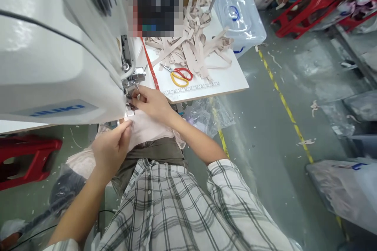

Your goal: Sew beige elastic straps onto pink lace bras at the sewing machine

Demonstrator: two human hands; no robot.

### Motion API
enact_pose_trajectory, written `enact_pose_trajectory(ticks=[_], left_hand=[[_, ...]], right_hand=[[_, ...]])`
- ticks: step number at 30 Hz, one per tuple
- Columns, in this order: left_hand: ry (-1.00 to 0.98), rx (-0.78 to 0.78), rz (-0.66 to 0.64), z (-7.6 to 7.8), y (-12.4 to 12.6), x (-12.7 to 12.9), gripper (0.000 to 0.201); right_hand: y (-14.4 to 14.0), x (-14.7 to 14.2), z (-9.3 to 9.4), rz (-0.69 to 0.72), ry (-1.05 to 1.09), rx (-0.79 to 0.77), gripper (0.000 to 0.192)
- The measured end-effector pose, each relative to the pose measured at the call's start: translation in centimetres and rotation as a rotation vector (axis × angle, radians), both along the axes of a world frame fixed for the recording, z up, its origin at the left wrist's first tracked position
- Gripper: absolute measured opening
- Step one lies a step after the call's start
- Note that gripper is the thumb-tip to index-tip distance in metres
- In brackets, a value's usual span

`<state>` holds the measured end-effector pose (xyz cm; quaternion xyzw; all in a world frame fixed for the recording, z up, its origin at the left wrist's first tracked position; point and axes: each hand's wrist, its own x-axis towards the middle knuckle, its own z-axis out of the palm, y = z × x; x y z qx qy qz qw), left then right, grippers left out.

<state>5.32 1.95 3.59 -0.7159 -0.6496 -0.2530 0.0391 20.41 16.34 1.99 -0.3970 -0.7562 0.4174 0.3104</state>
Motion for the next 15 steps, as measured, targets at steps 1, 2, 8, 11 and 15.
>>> enact_pose_trajectory(ticks=[1, 2, 8, 11, 15], left_hand=[[-0.004, 0.007, -0.004, 0.1, 0.0, 0.1, 0.029], [-0.006, 0.015, -0.007, 0.3, 0.1, 0.1, 0.029], [-0.019, 0.058, -0.039, 1.1, 0.3, 0.7, 0.029], [-0.035, 0.067, -0.054, 1.2, 0.2, 0.8, 0.03], [-0.038, 0.047, -0.069, 0.9, -0.1, 0.6, 0.029]], right_hand=[[0.0, 0.0, 0.1, -0.001, -0.007, -0.007, 0.022], [0.1, 0.0, 0.2, -0.005, -0.014, -0.013, 0.022], [-0.2, 0.0, 0.5, -0.022, -0.016, -0.02, 0.018], [-0.3, 0.2, 0.4, -0.031, -0.01, -0.019, 0.016], [-0.1, 0.5, 0.2, -0.041, 0.002, -0.021, 0.021]])
